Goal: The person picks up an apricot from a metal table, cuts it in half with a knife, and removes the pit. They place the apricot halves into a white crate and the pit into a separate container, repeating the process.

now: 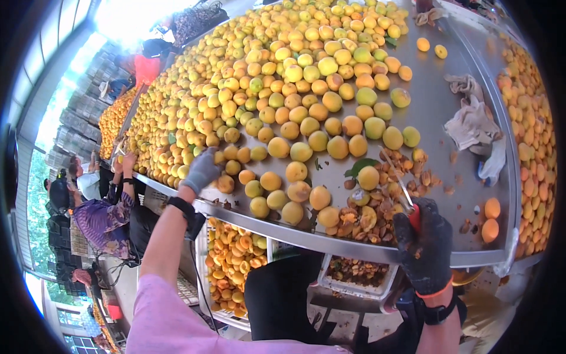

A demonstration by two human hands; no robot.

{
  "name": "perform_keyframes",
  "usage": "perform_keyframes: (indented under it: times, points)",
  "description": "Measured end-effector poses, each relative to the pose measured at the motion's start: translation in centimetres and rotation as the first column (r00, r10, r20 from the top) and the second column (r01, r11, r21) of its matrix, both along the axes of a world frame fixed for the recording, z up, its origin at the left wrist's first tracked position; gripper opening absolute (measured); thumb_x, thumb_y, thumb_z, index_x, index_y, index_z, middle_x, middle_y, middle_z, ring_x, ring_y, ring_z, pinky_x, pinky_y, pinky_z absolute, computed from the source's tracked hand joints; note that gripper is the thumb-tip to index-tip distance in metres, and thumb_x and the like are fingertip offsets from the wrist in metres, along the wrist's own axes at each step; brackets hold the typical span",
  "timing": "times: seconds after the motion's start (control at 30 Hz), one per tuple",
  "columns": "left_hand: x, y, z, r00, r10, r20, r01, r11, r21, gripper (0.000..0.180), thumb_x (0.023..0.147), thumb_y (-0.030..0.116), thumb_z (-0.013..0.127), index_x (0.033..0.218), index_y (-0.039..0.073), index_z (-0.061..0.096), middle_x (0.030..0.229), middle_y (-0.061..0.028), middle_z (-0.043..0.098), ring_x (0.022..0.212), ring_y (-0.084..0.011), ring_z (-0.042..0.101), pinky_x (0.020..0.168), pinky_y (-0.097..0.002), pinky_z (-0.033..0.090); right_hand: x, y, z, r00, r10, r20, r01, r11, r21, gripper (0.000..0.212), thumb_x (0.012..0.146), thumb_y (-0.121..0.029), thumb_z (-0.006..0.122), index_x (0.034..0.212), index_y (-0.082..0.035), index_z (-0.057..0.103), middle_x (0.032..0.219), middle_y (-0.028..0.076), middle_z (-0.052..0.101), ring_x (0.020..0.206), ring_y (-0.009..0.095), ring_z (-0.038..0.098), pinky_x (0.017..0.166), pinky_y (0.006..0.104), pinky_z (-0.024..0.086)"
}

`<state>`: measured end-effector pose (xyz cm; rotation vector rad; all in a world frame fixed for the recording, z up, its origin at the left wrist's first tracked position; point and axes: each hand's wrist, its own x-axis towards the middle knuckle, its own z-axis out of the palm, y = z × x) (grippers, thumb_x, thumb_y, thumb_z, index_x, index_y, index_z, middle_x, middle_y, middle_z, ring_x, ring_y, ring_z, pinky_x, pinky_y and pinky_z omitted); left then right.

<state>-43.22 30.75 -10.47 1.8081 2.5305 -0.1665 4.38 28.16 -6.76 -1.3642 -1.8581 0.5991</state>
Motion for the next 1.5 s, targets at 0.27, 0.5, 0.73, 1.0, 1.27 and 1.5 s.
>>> perform_keyframes:
  times: [0.27, 0.5, 0.73, 1.0, 1.27, 1.5]
  points:
    - [11.7, -6.3, 4.6, 0.851, -0.286, 0.440, 0.085, 0.902, 0.423, 0.050, 0.074, 0.005, 0.057, 0.123, 0.003, 0.045, 0.116, -0.0162, 0.053, 0.106, -0.0274, 0.053, 0.092, -0.0344, 0.042, -1.1, -1.2, -0.3, 0.999, 0.029, 0.020, -0.032, 0.982, 0.185, 0.020, 0.077, -0.012, 0.066, 0.092, -0.004, 0.055, 0.065, 0.017, 0.058, 0.060, 0.036, 0.059, 0.051, 0.0418, 0.045]
    - [25.1, -15.5, 8.2, -0.511, -0.477, 0.715, -0.394, 0.869, 0.299, 0.057, 0.074, 0.007, 0.054, 0.128, -0.007, 0.042, 0.113, -0.0191, 0.054, 0.101, -0.0256, 0.055, 0.082, -0.0343, 0.050, -0.5, -4.6, 0.1, 0.823, 0.265, -0.502, -0.337, 0.940, -0.058, 0.021, 0.081, -0.007, 0.064, 0.097, 0.000, 0.054, 0.070, 0.017, 0.059, 0.061, 0.033, 0.060, 0.052, 0.0379, 0.044]
    - [30.9, -20.7, 7.8, -0.377, -0.430, 0.820, -0.376, 0.880, 0.289, 0.038, 0.089, 0.027, 0.045, 0.110, -0.005, 0.052, 0.097, -0.0165, 0.059, 0.080, -0.0243, 0.061, 0.062, -0.0296, 0.050, 0.9, -16.0, 5.7, 0.776, 0.339, -0.532, -0.434, 0.899, -0.061, 0.025, 0.085, -0.016, 0.062, 0.102, -0.001, 0.051, 0.072, 0.016, 0.058, 0.064, 0.034, 0.059, 0.057, 0.0369, 0.045]
    - [36.3, -26.1, 9.0, -0.079, -0.455, 0.887, -0.290, 0.862, 0.416, 0.036, 0.095, 0.031, 0.041, 0.098, -0.001, 0.057, 0.082, -0.0092, 0.063, 0.073, -0.0163, 0.062, 0.064, -0.0270, 0.050, 2.9, -24.2, 4.5, 0.868, 0.312, -0.387, -0.279, 0.950, 0.141, 0.021, 0.083, -0.014, 0.063, 0.092, -0.001, 0.051, 0.064, 0.018, 0.054, 0.060, 0.038, 0.056, 0.049, 0.0410, 0.040]
    - [36.8, -28.8, 9.8, 0.223, -0.558, 0.799, -0.134, 0.795, 0.592, 0.038, 0.097, 0.023, 0.033, 0.085, -0.003, 0.059, 0.072, -0.0097, 0.064, 0.066, -0.0168, 0.063, 0.060, -0.0252, 0.050, 3.1, -28.3, 5.7, 0.990, 0.144, 0.011, -0.144, 0.987, 0.075, 0.027, 0.083, -0.027, 0.062, 0.089, -0.003, 0.051, 0.060, 0.014, 0.055, 0.050, 0.034, 0.056, 0.043, 0.0420, 0.042]
    - [37.1, -29.7, 11.5, 0.063, -0.602, 0.796, -0.338, 0.738, 0.584, 0.053, 0.099, 0.030, 0.022, 0.077, -0.002, 0.058, 0.066, -0.0100, 0.061, 0.056, -0.0170, 0.060, 0.056, -0.0266, 0.049, 2.4, -29.1, 6.2, 0.967, 0.168, 0.194, -0.205, 0.960, 0.190, 0.027, 0.079, -0.029, 0.067, 0.085, -0.005, 0.055, 0.054, 0.011, 0.053, 0.046, 0.030, 0.055, 0.042, 0.0411, 0.042]
